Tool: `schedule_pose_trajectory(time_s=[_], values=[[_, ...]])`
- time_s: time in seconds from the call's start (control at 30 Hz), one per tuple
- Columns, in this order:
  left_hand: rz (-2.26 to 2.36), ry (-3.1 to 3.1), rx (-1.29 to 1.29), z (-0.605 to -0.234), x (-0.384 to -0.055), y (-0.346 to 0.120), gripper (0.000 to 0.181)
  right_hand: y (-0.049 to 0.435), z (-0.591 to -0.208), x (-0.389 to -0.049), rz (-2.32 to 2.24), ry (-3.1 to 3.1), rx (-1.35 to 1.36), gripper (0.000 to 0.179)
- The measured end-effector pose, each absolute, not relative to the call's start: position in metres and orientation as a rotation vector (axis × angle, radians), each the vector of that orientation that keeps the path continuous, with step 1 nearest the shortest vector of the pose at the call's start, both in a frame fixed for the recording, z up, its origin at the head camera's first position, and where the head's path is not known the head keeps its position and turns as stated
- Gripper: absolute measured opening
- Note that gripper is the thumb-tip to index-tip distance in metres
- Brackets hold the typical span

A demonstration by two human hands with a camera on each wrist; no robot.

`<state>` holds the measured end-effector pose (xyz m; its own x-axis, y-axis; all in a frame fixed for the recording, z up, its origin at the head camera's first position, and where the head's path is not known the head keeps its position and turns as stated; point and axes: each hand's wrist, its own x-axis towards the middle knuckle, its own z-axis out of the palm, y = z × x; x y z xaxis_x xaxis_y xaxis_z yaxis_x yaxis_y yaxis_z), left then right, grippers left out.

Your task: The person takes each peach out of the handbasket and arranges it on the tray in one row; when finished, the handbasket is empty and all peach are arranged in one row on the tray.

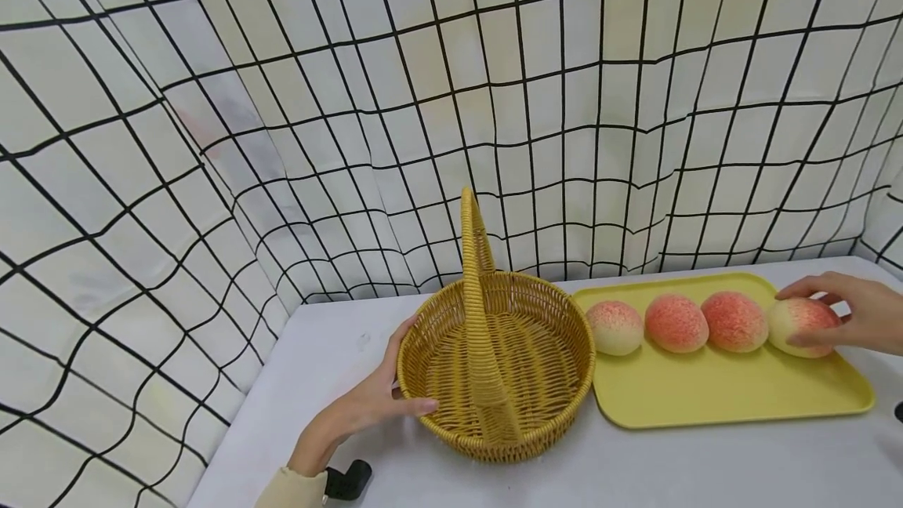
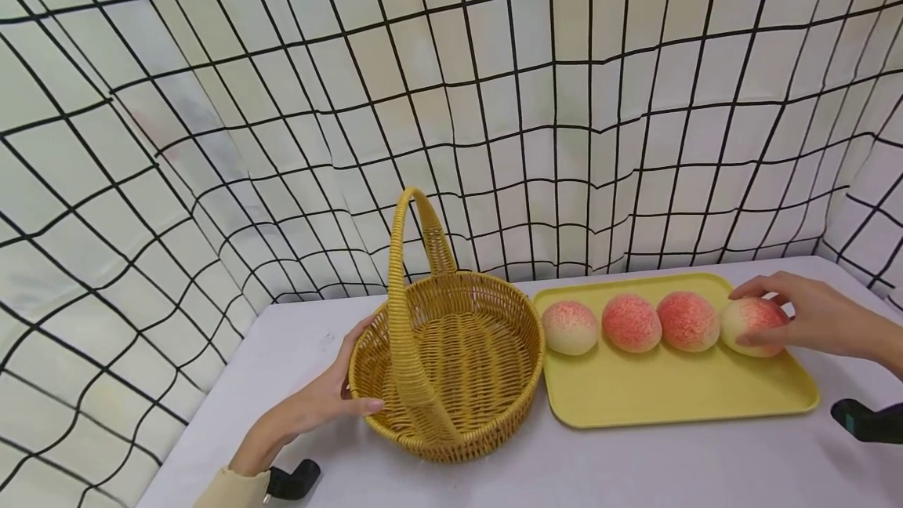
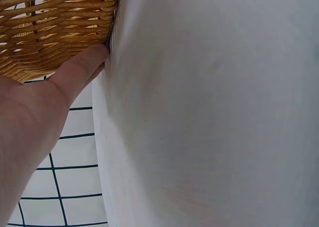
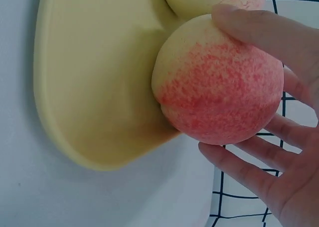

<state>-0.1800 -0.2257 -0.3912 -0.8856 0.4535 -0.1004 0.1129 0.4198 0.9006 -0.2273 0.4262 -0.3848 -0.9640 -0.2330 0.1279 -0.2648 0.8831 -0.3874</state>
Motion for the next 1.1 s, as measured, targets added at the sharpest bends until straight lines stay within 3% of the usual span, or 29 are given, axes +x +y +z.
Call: schedule_pose_trajectory(time_s=[0.3,0.97,1.1], values=[[1.459,2.352,0.498,-0.390,-0.178,-0.225,0.127,0.426,-0.384,-0.229,0.606,-2.865,0.618,0.058],[1.455,2.343,0.476,-0.394,-0.182,-0.222,0.125,0.415,-0.384,-0.224,0.523,-2.842,0.565,0.064],[1.442,2.340,0.485,-0.394,-0.184,-0.224,0.125,0.398,-0.371,-0.221,0.513,-2.740,0.519,0.057]])
